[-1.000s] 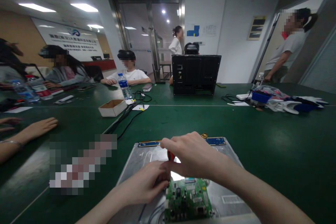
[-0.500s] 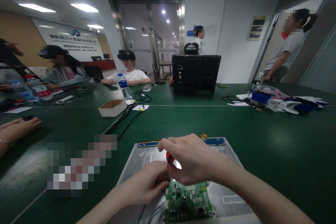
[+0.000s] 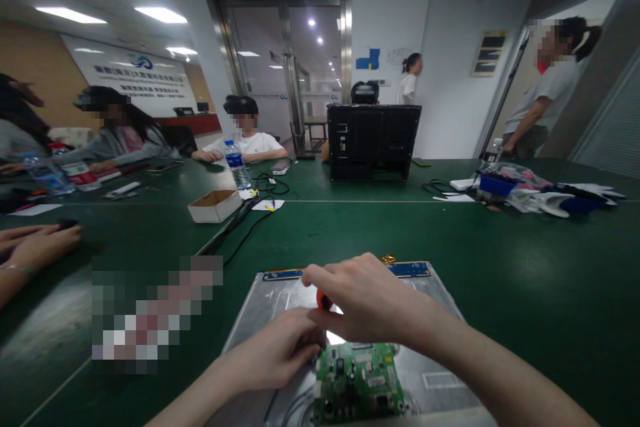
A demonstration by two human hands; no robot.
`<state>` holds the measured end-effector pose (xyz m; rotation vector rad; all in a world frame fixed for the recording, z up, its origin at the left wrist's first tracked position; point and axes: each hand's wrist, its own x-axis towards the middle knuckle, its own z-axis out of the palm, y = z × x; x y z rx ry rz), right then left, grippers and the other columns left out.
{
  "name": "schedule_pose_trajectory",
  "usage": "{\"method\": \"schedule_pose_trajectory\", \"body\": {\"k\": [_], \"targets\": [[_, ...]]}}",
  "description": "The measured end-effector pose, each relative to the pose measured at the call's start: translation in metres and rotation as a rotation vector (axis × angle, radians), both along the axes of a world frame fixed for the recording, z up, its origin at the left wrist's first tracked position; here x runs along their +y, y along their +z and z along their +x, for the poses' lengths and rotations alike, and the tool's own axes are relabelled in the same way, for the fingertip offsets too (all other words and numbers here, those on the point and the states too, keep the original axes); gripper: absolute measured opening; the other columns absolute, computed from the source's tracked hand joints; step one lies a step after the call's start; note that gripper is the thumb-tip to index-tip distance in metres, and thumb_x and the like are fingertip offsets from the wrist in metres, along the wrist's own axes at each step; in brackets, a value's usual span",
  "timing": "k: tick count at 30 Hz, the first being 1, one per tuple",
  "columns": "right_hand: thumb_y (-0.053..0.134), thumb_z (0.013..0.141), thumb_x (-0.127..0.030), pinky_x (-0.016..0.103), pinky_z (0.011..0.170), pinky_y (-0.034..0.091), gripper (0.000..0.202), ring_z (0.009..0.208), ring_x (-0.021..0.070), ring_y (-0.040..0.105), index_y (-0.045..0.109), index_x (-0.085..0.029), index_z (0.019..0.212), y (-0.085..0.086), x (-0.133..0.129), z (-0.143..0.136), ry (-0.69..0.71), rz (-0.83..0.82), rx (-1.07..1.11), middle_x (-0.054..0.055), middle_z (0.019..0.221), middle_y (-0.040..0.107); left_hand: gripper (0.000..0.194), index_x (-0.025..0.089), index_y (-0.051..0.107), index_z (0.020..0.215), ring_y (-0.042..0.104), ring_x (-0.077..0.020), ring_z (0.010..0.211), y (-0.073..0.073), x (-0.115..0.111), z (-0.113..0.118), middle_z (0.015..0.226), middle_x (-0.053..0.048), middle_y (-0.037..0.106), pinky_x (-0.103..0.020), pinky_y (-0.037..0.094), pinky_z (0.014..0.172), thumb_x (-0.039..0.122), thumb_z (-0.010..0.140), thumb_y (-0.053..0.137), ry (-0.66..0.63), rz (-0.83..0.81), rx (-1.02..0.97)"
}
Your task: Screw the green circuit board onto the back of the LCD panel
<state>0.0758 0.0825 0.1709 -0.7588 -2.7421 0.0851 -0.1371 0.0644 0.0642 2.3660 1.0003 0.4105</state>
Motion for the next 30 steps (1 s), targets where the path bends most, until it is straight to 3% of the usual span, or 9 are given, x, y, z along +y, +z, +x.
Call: {"method": "schedule_pose_trajectory", "body": {"k": [13,22,30], "targets": [[0.052,0.086,-0.024,0.029,0.050,0.020,0.018,0.065,0.0159,0.058,0.054,-0.019,0.103,-0.0019,0.0004,0.0015,0.015,-0.011,0.023,0.003,0.090,0.070,0.005,0.020,0.053,0.089,0.054,-0.0191,0.070,0.0003,0.0001,0.0000,0.081,-0.003,0.060,-0.028,0.041,0.064,0.018,0.087,0.049,0.004,0.080,0.000],[0.059,0.091,-0.035,0.028,0.051,0.018,0.019,0.064,0.0146,0.057,0.057,-0.020,0.102,-0.0007,0.0027,0.0004,-0.024,-0.013,-0.022,0.002,0.088,0.072,0.009,0.020,0.054,0.091,0.056,-0.0187,0.071,0.0045,-0.0018,0.0003,0.084,-0.002,0.061,-0.028,0.042,0.063,0.014,0.088,0.048,-0.006,0.024,-0.009],[0.053,0.086,-0.024,0.030,0.048,0.019,0.017,0.064,0.0152,0.054,0.055,-0.018,0.102,0.0024,-0.0007,0.0037,0.043,0.006,-0.006,0.004,0.092,0.068,0.008,0.020,0.052,0.084,0.053,-0.0183,0.067,0.0048,-0.0004,0.0027,0.076,-0.002,0.059,-0.028,0.040,0.062,0.013,0.083,0.048,-0.014,0.051,-0.017]]}}
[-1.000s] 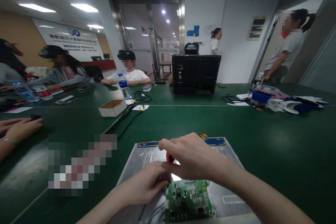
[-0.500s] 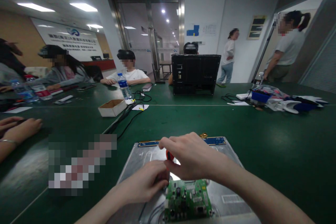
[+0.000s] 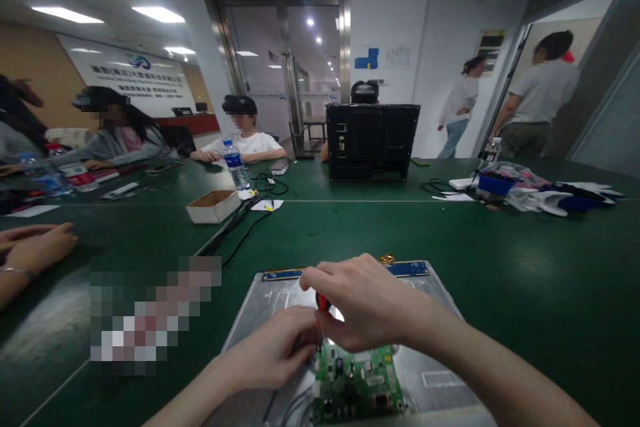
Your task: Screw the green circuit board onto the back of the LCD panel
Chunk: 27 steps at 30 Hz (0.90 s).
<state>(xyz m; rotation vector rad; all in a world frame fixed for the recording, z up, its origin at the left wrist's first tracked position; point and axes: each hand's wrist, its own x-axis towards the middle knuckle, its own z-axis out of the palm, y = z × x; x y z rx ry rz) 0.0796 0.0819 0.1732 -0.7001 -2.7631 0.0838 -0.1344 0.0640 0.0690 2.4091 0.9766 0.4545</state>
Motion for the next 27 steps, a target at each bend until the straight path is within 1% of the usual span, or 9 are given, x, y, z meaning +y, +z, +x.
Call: {"method": "schedule_pose_trajectory", "body": {"k": [3,9,12,15,17,20,23,25,27], "targets": [[0.054,0.089,-0.026,0.030,0.049,0.018,0.016,0.064,0.0155,0.056,0.056,-0.018,0.102,-0.0010,0.0003,-0.0021,-0.017,0.001,0.004,0.003,0.090,0.070,0.009,0.019,0.053,0.086,0.054,-0.0197,0.070,-0.0011,0.0001,-0.0001,0.080,-0.003,0.060,-0.029,0.042,0.065,0.013,0.083,0.047,0.021,0.014,0.014],[0.057,0.092,-0.033,0.029,0.051,0.018,0.018,0.066,0.0154,0.059,0.056,-0.019,0.104,-0.0020,0.0019,-0.0032,-0.020,0.003,-0.005,0.004,0.090,0.072,0.009,0.019,0.054,0.090,0.055,-0.0201,0.071,-0.0025,-0.0010,-0.0017,0.083,-0.004,0.061,-0.029,0.043,0.063,0.016,0.085,0.048,0.030,-0.023,-0.007],[0.057,0.090,-0.032,0.030,0.051,0.020,0.019,0.066,0.0152,0.057,0.056,-0.019,0.103,-0.0015,0.0010,-0.0008,0.002,0.006,0.013,0.004,0.093,0.070,0.007,0.019,0.054,0.089,0.056,-0.0208,0.073,-0.0027,-0.0013,-0.0019,0.084,-0.004,0.062,-0.030,0.044,0.066,0.016,0.084,0.049,0.037,-0.001,0.007],[0.056,0.086,-0.027,0.030,0.050,0.022,0.017,0.066,0.0150,0.056,0.056,-0.018,0.101,-0.0004,-0.0002,0.0008,0.017,0.003,0.018,0.005,0.094,0.068,0.007,0.020,0.054,0.087,0.055,-0.0202,0.072,-0.0031,-0.0008,-0.0017,0.081,-0.003,0.061,-0.029,0.043,0.066,0.016,0.083,0.050,0.041,-0.005,0.026],[0.054,0.086,-0.024,0.030,0.049,0.022,0.017,0.066,0.0147,0.056,0.057,-0.017,0.102,0.0000,-0.0004,0.0005,0.011,0.005,0.006,0.005,0.094,0.069,0.008,0.020,0.055,0.088,0.055,-0.0197,0.072,-0.0029,-0.0004,-0.0016,0.081,-0.003,0.061,-0.029,0.043,0.066,0.016,0.083,0.049,0.042,-0.008,0.028],[0.054,0.090,-0.027,0.030,0.049,0.019,0.018,0.065,0.0143,0.056,0.058,-0.017,0.105,-0.0004,0.0001,-0.0017,-0.012,0.016,0.008,0.004,0.092,0.070,0.008,0.019,0.054,0.088,0.054,-0.0191,0.070,-0.0015,-0.0002,-0.0011,0.080,-0.003,0.060,-0.028,0.042,0.063,0.016,0.085,0.048,0.023,-0.001,0.018],[0.058,0.093,-0.032,0.030,0.050,0.018,0.016,0.063,0.0139,0.056,0.058,-0.019,0.103,-0.0003,0.0003,-0.0030,-0.038,0.011,-0.002,0.003,0.087,0.071,0.008,0.019,0.052,0.089,0.053,-0.0180,0.068,-0.0003,-0.0009,-0.0009,0.081,-0.003,0.059,-0.027,0.041,0.061,0.016,0.087,0.045,0.012,0.009,0.022],[0.059,0.093,-0.033,0.030,0.050,0.018,0.016,0.063,0.0142,0.056,0.058,-0.019,0.100,0.0005,0.0001,-0.0021,-0.038,0.004,-0.010,0.002,0.086,0.070,0.008,0.019,0.052,0.090,0.053,-0.0179,0.068,-0.0005,-0.0012,-0.0011,0.081,-0.003,0.060,-0.027,0.041,0.061,0.015,0.087,0.045,0.017,0.022,0.028],[0.059,0.090,-0.031,0.030,0.049,0.020,0.015,0.064,0.0150,0.056,0.057,-0.019,0.099,0.0016,-0.0002,0.0002,-0.012,0.008,0.002,0.003,0.089,0.069,0.008,0.020,0.052,0.089,0.054,-0.0187,0.070,-0.0016,-0.0010,-0.0017,0.081,-0.003,0.060,-0.029,0.041,0.064,0.014,0.085,0.047,0.027,0.039,0.030]]}}
